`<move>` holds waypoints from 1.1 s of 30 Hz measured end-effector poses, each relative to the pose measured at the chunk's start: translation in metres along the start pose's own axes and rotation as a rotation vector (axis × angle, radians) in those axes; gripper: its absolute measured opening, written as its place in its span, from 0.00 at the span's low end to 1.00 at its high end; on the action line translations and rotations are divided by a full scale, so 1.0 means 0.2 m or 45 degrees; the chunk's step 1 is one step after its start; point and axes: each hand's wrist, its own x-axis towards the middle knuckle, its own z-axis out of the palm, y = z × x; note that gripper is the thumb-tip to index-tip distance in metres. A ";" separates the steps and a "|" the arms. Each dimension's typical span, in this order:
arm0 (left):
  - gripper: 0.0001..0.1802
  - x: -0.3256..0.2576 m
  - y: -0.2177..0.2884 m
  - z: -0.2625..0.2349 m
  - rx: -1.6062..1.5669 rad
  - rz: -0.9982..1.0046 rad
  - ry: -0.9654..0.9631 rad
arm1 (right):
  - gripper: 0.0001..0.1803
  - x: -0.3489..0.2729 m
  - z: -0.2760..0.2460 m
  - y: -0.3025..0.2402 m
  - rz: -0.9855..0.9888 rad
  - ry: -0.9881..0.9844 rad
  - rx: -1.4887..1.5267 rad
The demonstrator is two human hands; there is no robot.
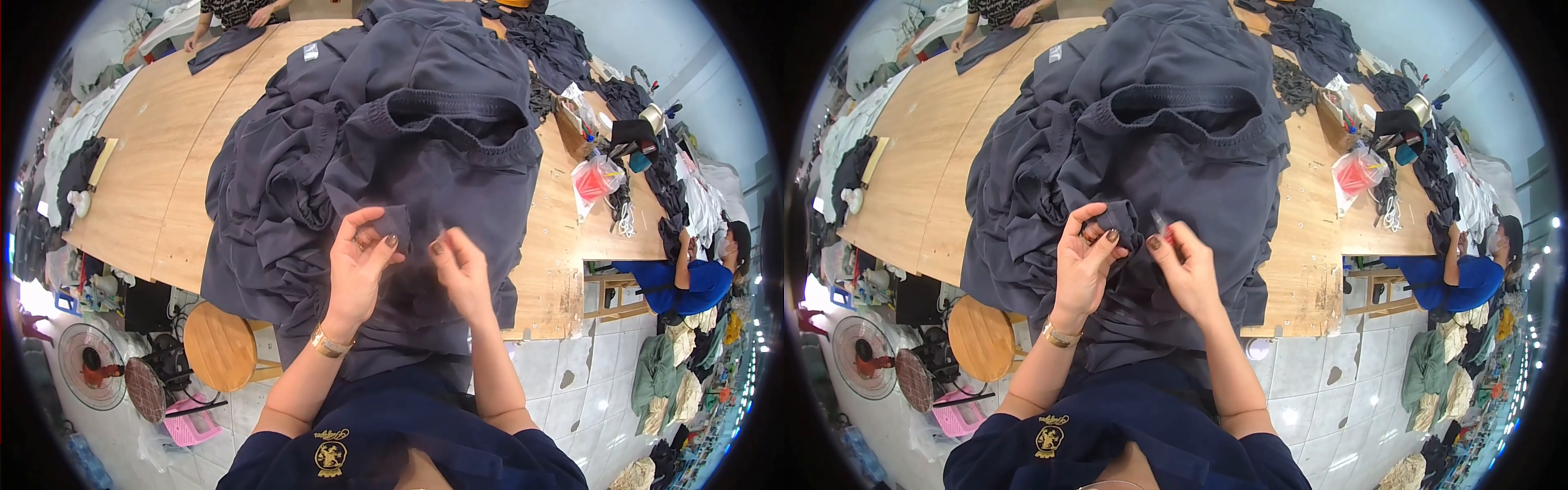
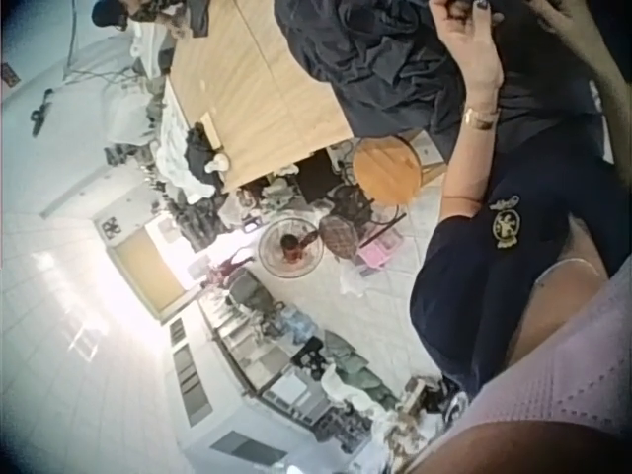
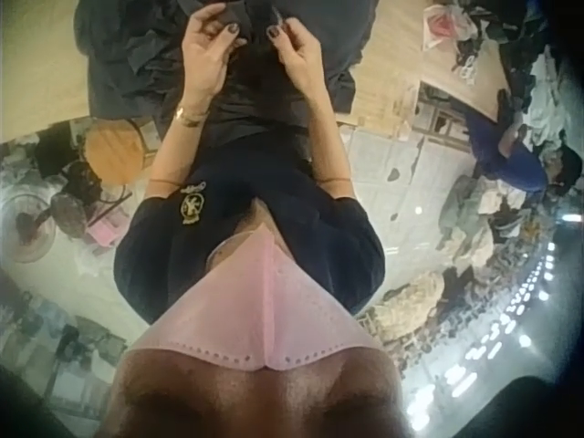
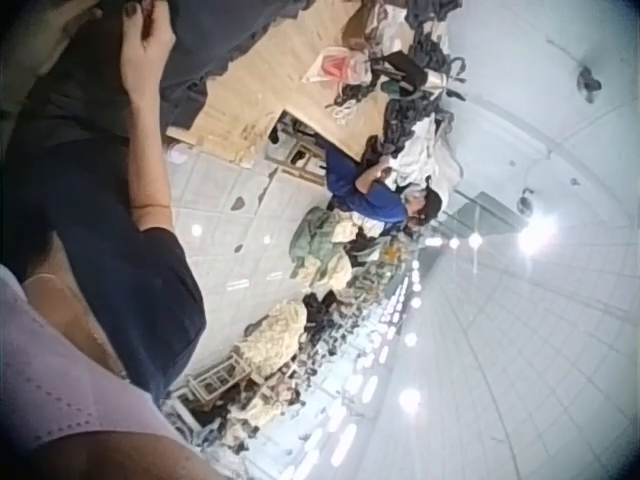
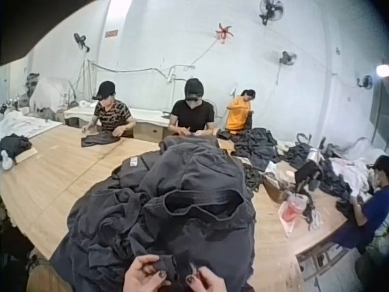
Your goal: Trim loose threads from finished garments using small snips or scissors.
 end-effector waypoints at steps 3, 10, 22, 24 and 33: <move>0.15 0.03 0.03 -0.02 0.126 0.138 0.017 | 0.13 0.01 -0.03 -0.02 0.075 0.097 0.406; 0.22 0.06 0.13 0.03 0.243 0.013 -0.123 | 0.22 0.02 0.09 0.02 -0.421 0.171 0.107; 0.30 0.04 0.21 0.04 0.950 0.183 -0.166 | 0.13 0.05 0.06 0.06 0.038 0.204 0.673; 0.29 0.04 0.23 0.04 1.049 0.147 -0.132 | 0.13 0.04 0.07 0.04 0.004 0.177 0.648; 0.07 0.16 0.22 -0.10 1.349 0.656 -0.158 | 0.11 0.00 0.01 -0.05 -0.053 0.088 0.423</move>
